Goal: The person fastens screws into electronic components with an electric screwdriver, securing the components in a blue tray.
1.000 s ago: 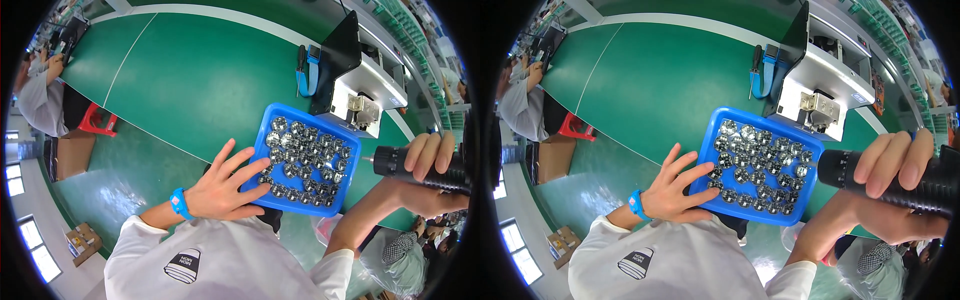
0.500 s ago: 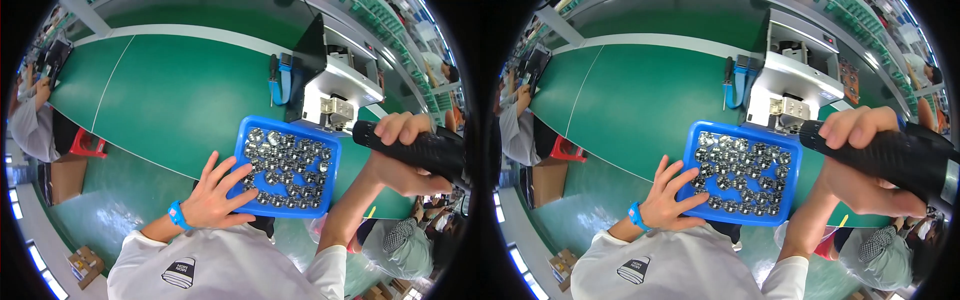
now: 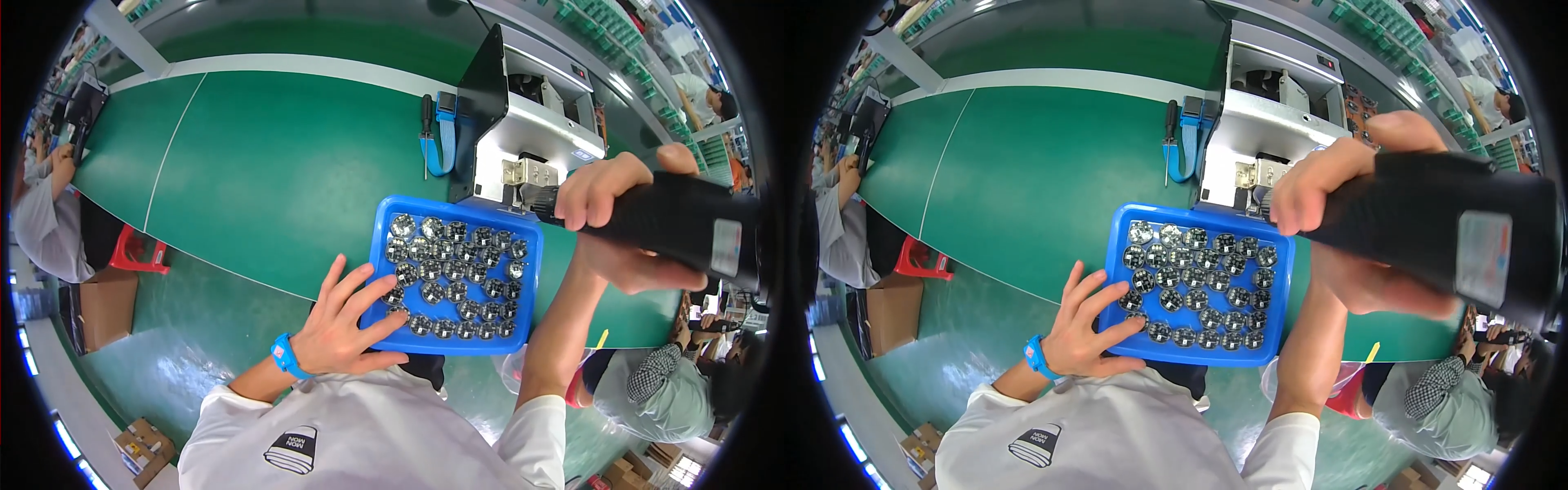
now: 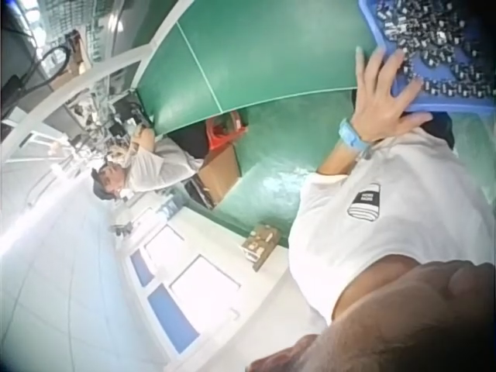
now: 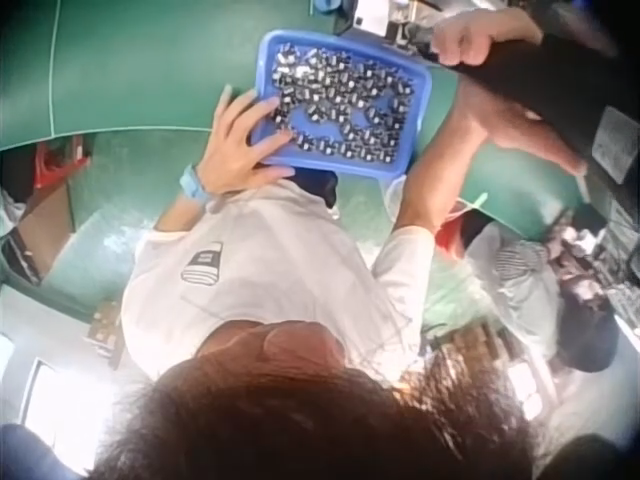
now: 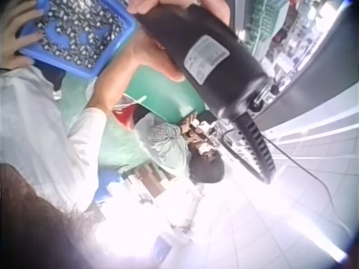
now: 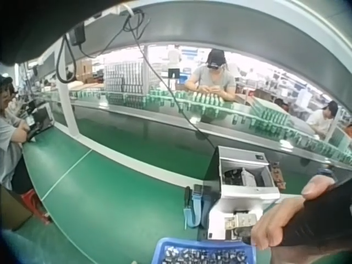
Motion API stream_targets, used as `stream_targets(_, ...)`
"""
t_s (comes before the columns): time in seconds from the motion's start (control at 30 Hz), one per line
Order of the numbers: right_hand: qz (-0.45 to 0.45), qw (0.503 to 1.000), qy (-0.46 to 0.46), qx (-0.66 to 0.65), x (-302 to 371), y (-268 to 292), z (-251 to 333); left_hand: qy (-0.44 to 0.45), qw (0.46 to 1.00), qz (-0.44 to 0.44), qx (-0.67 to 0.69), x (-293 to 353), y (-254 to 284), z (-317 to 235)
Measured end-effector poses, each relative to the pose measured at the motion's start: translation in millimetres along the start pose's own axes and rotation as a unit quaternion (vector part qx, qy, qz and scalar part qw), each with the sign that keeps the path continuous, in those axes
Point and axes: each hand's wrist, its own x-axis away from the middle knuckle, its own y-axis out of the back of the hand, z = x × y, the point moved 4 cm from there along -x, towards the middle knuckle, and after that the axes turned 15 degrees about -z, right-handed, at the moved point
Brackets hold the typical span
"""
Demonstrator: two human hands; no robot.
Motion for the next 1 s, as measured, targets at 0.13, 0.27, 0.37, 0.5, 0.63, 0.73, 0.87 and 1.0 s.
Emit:
stream_targets(0.13,-0.048,0.996,-0.068,0.029,9.5,-10.6,-4.2,0.01,1.0,0.013,-0.018,0.9,1.0,1.8)
stream_targets(0.27,-0.153,0.984,-0.084,-0.028,40.5,-52.6,7.5,0.002,1.0,0.02,-0.023,-5.0,-0.5,1.6)
stream_targets(0.37,-0.101,0.985,-0.129,-0.053,67.7,-65.7,7.7,-0.013,0.999,0.031,-0.032,-5.8,-0.5,0.4)
stream_targets(0.5,-0.085,0.975,-0.186,-0.088,88.9,-71.5,-8.1,-0.024,0.998,0.03,-0.041,-4.6,-1.0,2.4)
stream_targets(0.63,-0.022,0.973,-0.206,-0.102,87.7,-75.9,-8.5,-0.02,0.999,0.013,-0.03,-1.9,-1.8,3.5)
stream_targets(0.73,-0.017,0.959,-0.245,-0.141,87.6,-80.7,-8.1,-0.023,0.999,-0.002,-0.031,-0.8,-1.6,3.9)
stream_targets(0.87,-0.012,0.959,-0.245,-0.139,88.0,-81.4,-9.6,-0.024,0.999,-0.006,-0.029,-1.3,-1.8,3.6)
stream_targets(1.0,-0.006,0.961,-0.243,-0.133,91.6,-85.3,-14.3,-0.023,0.999,-0.015,-0.026,-0.6,-1.3,3.7)
